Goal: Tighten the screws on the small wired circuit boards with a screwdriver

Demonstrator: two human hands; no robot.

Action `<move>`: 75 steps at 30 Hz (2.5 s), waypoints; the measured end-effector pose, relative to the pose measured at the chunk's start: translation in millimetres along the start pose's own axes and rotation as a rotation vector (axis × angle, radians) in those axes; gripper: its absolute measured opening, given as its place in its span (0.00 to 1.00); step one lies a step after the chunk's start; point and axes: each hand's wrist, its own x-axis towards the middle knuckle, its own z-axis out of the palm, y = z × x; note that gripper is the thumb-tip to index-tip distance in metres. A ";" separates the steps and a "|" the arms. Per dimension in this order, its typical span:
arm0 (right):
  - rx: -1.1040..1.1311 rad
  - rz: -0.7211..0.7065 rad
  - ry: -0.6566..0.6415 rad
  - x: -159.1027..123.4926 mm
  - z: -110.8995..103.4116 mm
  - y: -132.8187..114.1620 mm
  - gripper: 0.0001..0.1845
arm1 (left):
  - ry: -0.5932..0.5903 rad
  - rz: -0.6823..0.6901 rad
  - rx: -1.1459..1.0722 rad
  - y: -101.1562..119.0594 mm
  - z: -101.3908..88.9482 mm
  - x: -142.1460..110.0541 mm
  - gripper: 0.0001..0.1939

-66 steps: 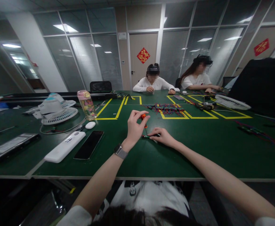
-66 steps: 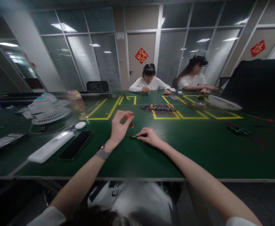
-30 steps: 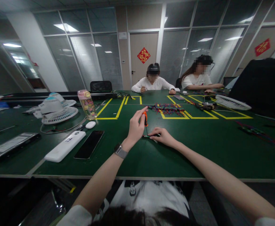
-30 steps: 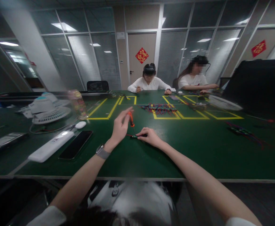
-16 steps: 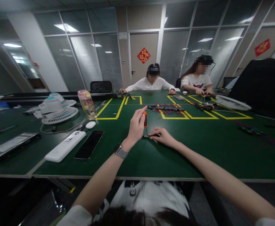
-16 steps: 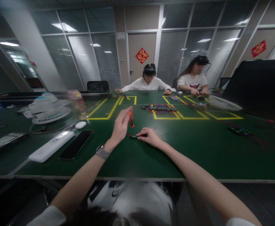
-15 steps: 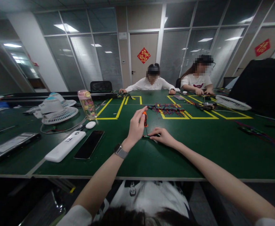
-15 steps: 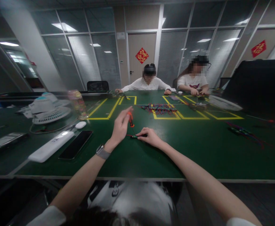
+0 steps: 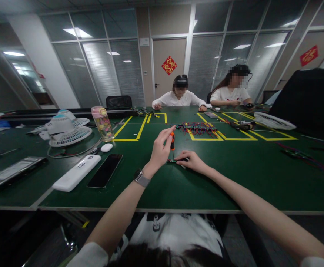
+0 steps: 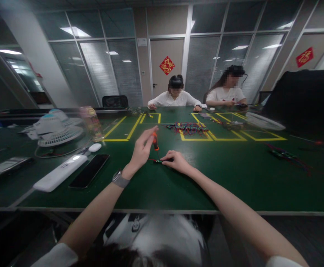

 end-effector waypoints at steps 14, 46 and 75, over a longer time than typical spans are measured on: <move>0.033 0.001 0.007 -0.4 1.1 1.6 0.10 | -0.042 0.004 0.008 4.2 0.5 -0.2 0.18; 0.027 0.003 0.003 -0.6 -0.6 -3.6 0.10 | 0.078 -0.003 0.066 4.8 0.4 -1.5 0.11; 0.007 -0.001 -0.003 0.6 0.8 2.4 0.09 | 0.040 0.038 0.011 6.6 0.8 -1.9 0.15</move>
